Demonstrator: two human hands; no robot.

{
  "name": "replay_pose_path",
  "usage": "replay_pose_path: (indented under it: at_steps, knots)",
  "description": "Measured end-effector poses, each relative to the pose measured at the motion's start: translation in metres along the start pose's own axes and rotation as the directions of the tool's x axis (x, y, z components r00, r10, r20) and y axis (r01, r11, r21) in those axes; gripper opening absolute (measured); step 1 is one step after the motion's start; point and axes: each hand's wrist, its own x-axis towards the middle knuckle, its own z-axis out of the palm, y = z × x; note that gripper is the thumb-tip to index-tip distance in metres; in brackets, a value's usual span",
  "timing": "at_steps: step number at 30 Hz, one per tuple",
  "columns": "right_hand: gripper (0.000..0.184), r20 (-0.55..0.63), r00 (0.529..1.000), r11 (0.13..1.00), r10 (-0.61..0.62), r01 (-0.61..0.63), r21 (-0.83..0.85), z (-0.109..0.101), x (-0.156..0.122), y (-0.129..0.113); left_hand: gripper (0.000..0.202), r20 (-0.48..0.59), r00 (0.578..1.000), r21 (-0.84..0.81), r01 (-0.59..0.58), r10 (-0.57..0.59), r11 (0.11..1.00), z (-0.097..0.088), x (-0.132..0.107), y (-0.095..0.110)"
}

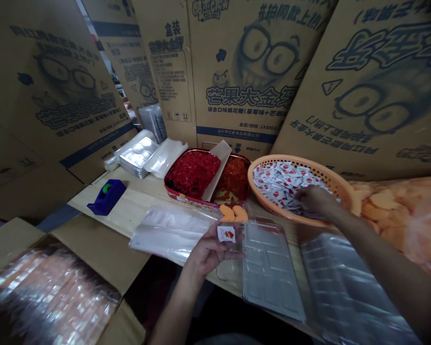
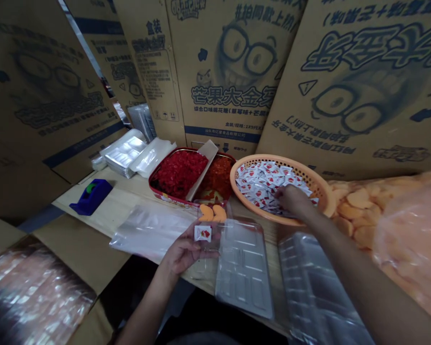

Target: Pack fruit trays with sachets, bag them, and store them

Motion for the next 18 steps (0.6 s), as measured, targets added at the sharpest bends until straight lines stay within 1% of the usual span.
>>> replay_pose_path:
  at_steps: [2, 3, 4, 5, 6, 7, 8, 10, 12, 14, 16, 18]
  knots:
    - [0.017, -0.062, 0.997, 0.993, 0.045, -0.038, 0.108, -0.010, -0.008, -0.021, 0.065, -0.001, 1.000, 0.006, 0.003, -0.003, 1.000, -0.001, -0.001, -0.001]
    - [0.016, -0.077, 0.996, 0.981, 0.034, -0.018, 0.193, -0.014, -0.015, -0.036, 0.066, -0.005, 1.000, 0.006, 0.002, -0.002, 1.000, -0.001, -0.002, -0.001]
    - [0.015, -0.059, 0.998, 0.953, 0.003, 0.015, 0.301, -0.017, -0.024, -0.052, 0.066, -0.008, 1.000, 0.006, -0.003, 0.003, 1.000, -0.002, -0.003, -0.002]
    - [0.018, 0.011, 0.999, 0.911, -0.037, 0.029, 0.411, -0.019, -0.034, -0.070, 0.065, -0.008, 1.000, 0.005, -0.010, 0.010, 1.000, -0.002, -0.003, -0.002]
    - [0.022, 0.110, 0.988, 0.866, -0.105, 0.037, 0.498, -0.018, -0.044, -0.088, 0.065, -0.007, 1.000, 0.004, -0.015, 0.015, 1.000, -0.002, -0.004, -0.002]
    - [0.026, 0.207, 0.964, 0.832, -0.166, 0.024, 0.555, -0.016, -0.054, -0.104, 0.064, -0.003, 1.000, 0.003, -0.019, 0.019, 1.000, -0.002, -0.005, -0.002]
    - [0.027, 0.279, 0.936, 0.814, -0.213, 0.012, 0.581, -0.011, -0.062, -0.118, 0.064, 0.001, 1.000, 0.002, -0.022, 0.022, 1.000, -0.002, -0.006, -0.002]
    - [0.025, 0.338, 0.893, 0.809, -0.296, 0.046, 0.586, 0.003, -0.075, -0.138, 0.066, 0.002, 1.000, 0.005, -0.018, 0.018, 1.000, -0.001, -0.009, -0.001]
    - [0.022, 0.344, 0.870, 0.816, -0.355, 0.108, 0.568, 0.018, -0.082, -0.148, 0.070, -0.003, 1.000, 0.016, -0.013, 0.013, 1.000, -0.001, -0.012, -0.001]
    - [0.020, 0.338, 0.855, 0.822, -0.393, 0.161, 0.546, 0.029, -0.085, -0.151, 0.073, -0.006, 1.000, 0.020, -0.013, 0.013, 1.000, -0.003, -0.015, -0.001]
    - [0.018, 0.342, 0.846, 0.832, -0.409, 0.191, 0.522, 0.034, -0.087, -0.152, 0.073, -0.012, 1.000, 0.007, -0.020, 0.020, 1.000, -0.006, -0.019, -0.001]
    - [0.018, 0.332, 0.833, 0.826, -0.442, 0.234, 0.513, 0.033, -0.086, -0.155, 0.071, -0.027, 0.999, -0.008, -0.033, 0.033, 0.999, -0.009, -0.022, -0.001]
